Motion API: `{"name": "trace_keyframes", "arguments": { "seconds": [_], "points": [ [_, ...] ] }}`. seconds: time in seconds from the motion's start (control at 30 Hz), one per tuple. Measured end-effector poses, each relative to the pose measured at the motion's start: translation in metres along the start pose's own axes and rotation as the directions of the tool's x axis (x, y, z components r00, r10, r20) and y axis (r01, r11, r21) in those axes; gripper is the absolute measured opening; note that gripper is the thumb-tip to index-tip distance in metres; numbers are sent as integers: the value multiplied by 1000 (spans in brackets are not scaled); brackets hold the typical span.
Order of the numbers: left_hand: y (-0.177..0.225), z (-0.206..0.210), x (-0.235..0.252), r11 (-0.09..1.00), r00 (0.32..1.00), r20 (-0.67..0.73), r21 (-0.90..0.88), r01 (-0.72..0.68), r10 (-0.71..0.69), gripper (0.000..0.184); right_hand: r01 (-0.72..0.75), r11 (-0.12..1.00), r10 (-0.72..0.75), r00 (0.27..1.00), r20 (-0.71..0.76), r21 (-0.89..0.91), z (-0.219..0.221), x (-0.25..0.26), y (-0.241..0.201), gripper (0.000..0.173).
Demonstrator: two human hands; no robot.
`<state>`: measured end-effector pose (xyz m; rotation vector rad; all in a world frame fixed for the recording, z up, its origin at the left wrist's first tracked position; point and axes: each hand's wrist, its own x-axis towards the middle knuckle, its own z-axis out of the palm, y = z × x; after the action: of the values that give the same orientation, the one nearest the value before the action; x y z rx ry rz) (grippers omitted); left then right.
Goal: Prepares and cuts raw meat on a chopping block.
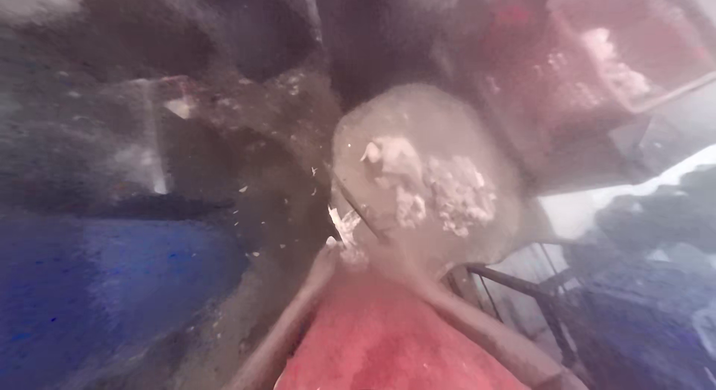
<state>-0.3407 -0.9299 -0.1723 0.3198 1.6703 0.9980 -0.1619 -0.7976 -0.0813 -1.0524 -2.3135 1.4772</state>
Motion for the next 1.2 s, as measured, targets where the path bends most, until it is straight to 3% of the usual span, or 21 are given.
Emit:
{"name": "trace_keyframes", "arguments": {
  "seconds": [0.03,0.1,0.17,0.27,0.33,0.4,0.57,0.63,0.73,0.8,0.83,0.9,0.97,1.03,1.2],
  "points": [
    [1,0,-1,1000,1000,-3,-20,-8,8,40,-99,993,103,993,63,-59,6,3,13,62],
    [-2,-1,0,998,1000,-15,-63,-10,9,39,-340,922,371,912,176,-184,14,17,44,60],
    [-5,-7,7,997,998,-55,-76,-16,12,39,-404,873,456,875,163,-272,9,27,49,59],
    [-13,-14,9,995,995,-93,-99,31,-40,42,-343,923,366,922,125,-178,-9,18,12,53],
    [-17,-14,11,992,993,-102,-117,41,-53,42,-271,962,272,957,102,-24,-18,12,-16,59],
    [-18,-14,14,992,995,-88,-126,27,-38,42,-184,981,181,982,53,66,-13,10,-17,63],
    [-9,-11,13,991,994,-89,-127,45,-57,42,-405,895,433,889,147,-189,7,23,65,60],
    [-12,-15,14,993,996,-88,-120,18,-28,43,-409,898,433,889,149,-163,0,20,45,57],
    [-16,-14,15,993,996,-85,-120,24,-34,41,-267,964,266,957,117,-10,-14,7,-10,57],
    [-18,-15,18,993,996,-72,-114,41,-50,43,-71,994,70,997,15,86,0,7,-8,67],
    [-16,-14,18,993,996,-70,-113,42,-50,43,-53,993,53,999,6,105,12,8,7,68],
    [-11,-11,16,991,995,-80,-130,39,-50,39,-275,961,272,954,129,7,27,10,38,59],
    [-7,-12,14,990,994,-93,-132,45,-58,39,-482,873,485,841,241,-75,28,16,52,62],
    [-8,-19,13,994,993,-107,-104,37,-48,41,-502,862,504,834,225,-71,24,16,42,62],
    [-17,-20,16,996,995,-93,-80,37,-44,41,-213,949,190,975,117,230,16,10,10,63]
  ]
}}
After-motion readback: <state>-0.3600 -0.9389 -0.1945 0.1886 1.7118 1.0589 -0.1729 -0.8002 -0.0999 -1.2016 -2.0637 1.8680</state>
